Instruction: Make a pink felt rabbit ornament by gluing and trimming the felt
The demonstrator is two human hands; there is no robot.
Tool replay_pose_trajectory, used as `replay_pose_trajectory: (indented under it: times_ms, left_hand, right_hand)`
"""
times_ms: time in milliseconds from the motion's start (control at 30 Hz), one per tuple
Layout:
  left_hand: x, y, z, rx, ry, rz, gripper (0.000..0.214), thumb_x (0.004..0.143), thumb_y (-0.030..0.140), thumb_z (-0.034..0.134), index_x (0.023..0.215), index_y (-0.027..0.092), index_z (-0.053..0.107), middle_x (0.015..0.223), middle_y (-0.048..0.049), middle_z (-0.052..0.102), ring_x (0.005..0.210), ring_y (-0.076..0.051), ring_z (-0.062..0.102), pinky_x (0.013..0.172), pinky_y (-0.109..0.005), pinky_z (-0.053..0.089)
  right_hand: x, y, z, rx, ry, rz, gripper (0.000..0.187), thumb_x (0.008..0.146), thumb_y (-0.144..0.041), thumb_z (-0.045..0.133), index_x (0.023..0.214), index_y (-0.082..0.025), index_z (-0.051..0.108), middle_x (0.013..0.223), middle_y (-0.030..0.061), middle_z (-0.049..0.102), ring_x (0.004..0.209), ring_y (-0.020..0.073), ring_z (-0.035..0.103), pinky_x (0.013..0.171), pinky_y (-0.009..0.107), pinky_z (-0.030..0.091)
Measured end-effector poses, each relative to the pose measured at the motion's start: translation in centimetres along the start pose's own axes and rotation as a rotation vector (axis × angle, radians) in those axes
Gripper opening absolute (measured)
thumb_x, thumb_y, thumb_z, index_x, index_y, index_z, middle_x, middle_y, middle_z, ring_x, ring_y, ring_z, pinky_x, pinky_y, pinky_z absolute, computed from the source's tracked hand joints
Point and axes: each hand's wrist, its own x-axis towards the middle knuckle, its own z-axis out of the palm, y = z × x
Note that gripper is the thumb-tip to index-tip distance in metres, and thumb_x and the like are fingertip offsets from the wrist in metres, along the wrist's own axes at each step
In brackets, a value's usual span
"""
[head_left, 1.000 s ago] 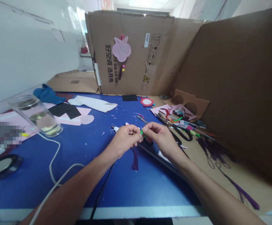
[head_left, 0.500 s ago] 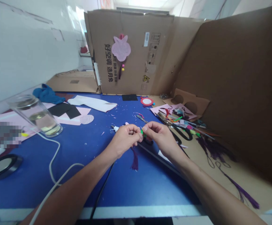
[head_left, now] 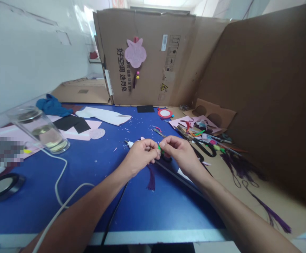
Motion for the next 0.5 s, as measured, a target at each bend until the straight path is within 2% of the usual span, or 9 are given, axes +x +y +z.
replay_pose_trajectory:
  times_ms: [300,500]
  left_hand:
    - [0.18,-0.91,-0.23,0.146,0.028,0.094,0.006,0.071,0.027,0.061,0.07,0.022,0.059,0.061,0.0033,0.062,0.053,-0.011,0.052,0.054,-0.025,0.039]
    - [0.17,-0.82,-0.1,0.281,0.089,0.151,0.012,0.072,0.028,0.059,0.063,0.022,0.053,0.059,0.004,0.055,0.056,-0.012,0.049,0.055,-0.026,0.035]
  right_hand:
    - [-0.12,-0.06,0.19,-0.063,0.014,-0.024,0.032,0.086,-0.049,0.079,0.077,-0.02,0.069,0.063,-0.0024,0.064,0.057,0.0123,0.05,0.057,0.028,0.039]
    - [-0.54,0.02,0.61,-0.226,0.052,-0.099,0.028,0.09,-0.045,0.073,0.077,-0.02,0.07,0.067,-0.0003,0.065,0.061,0.0139,0.051,0.059,0.029,0.038]
